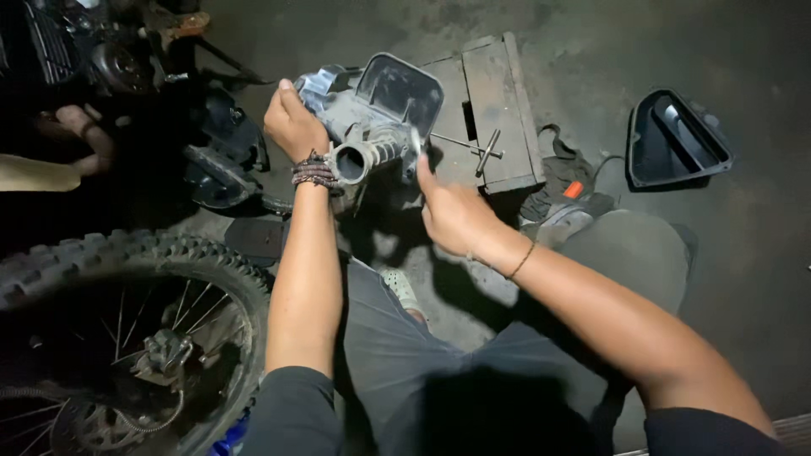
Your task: The person cleans a motorcycle part using a brush and a cleaning tool, wiping and scrubbing various surfaces of the component while it is placed on a wooden pallet.
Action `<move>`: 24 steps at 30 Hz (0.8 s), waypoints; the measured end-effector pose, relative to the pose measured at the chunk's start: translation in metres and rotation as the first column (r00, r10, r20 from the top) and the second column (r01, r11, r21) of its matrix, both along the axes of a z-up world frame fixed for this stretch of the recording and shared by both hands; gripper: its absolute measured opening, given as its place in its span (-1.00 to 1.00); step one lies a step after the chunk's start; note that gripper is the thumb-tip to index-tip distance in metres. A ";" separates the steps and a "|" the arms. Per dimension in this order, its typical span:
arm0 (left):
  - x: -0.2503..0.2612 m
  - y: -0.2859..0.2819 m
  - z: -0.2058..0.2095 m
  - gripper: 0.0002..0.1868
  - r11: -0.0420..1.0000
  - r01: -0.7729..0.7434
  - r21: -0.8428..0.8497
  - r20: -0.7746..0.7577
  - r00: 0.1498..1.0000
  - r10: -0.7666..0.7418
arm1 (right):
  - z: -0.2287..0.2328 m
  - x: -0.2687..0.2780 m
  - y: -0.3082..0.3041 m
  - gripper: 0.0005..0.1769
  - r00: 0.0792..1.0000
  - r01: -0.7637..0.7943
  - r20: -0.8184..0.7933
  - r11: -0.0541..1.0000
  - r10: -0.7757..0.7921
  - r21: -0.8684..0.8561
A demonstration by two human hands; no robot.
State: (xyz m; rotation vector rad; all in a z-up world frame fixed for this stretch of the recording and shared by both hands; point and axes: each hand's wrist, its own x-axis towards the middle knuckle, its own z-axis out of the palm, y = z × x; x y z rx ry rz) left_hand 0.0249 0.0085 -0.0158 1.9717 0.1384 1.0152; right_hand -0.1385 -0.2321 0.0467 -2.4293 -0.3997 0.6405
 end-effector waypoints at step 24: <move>-0.006 0.003 0.002 -0.47 0.999 0.010 -0.052 -0.059 0.998 -0.013 | -0.015 0.018 -0.015 0.08 0.984 -0.120 0.105 0.971 0.143 -0.206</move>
